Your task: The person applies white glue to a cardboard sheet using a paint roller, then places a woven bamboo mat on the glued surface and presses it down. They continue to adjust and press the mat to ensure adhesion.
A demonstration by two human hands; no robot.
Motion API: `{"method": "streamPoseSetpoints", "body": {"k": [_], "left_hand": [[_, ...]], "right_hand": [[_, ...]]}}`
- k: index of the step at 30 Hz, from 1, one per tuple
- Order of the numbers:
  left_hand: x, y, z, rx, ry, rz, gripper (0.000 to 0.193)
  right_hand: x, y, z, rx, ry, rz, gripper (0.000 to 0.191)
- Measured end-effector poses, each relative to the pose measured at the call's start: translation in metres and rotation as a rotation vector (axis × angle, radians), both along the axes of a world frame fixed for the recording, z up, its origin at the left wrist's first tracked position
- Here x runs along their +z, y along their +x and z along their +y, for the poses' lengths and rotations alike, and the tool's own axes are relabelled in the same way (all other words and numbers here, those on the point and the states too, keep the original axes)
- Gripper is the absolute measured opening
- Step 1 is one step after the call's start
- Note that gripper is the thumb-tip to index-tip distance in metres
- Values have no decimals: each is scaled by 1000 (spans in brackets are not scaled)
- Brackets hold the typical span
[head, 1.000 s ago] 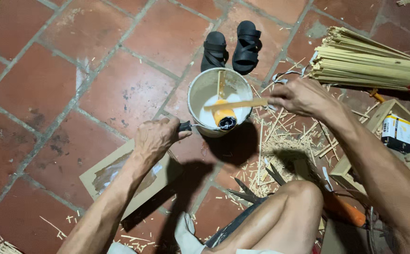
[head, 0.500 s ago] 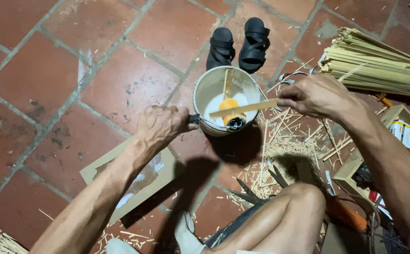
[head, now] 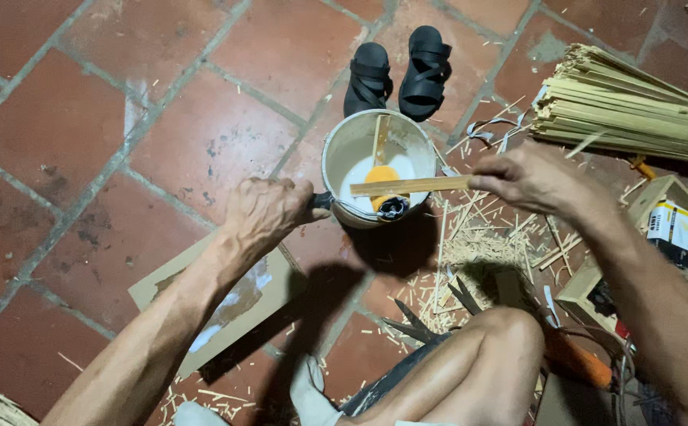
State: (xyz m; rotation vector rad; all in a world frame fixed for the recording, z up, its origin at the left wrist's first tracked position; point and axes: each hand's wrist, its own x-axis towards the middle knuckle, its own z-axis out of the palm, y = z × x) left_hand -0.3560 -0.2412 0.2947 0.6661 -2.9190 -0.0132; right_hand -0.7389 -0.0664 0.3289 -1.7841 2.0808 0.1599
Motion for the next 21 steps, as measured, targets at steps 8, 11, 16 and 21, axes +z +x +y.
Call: {"method": "streamPoseSetpoints", "body": {"k": [8,11,16,21], "left_hand": [[-7,5,8,74,18,-109,58],[-15,9,8,43,-22,50,55],[-25,18,18,133,35,-22,57],[-30,17,30,188,43,-6,54]], "right_hand": [[-19,1,-20,-36,-204,-55,30],[-10,-5,-3,-130,-160,-116,29],[-18,27,33,-199,-157,-375,32],[-18,44,19,-289,-118,-157,32]]}}
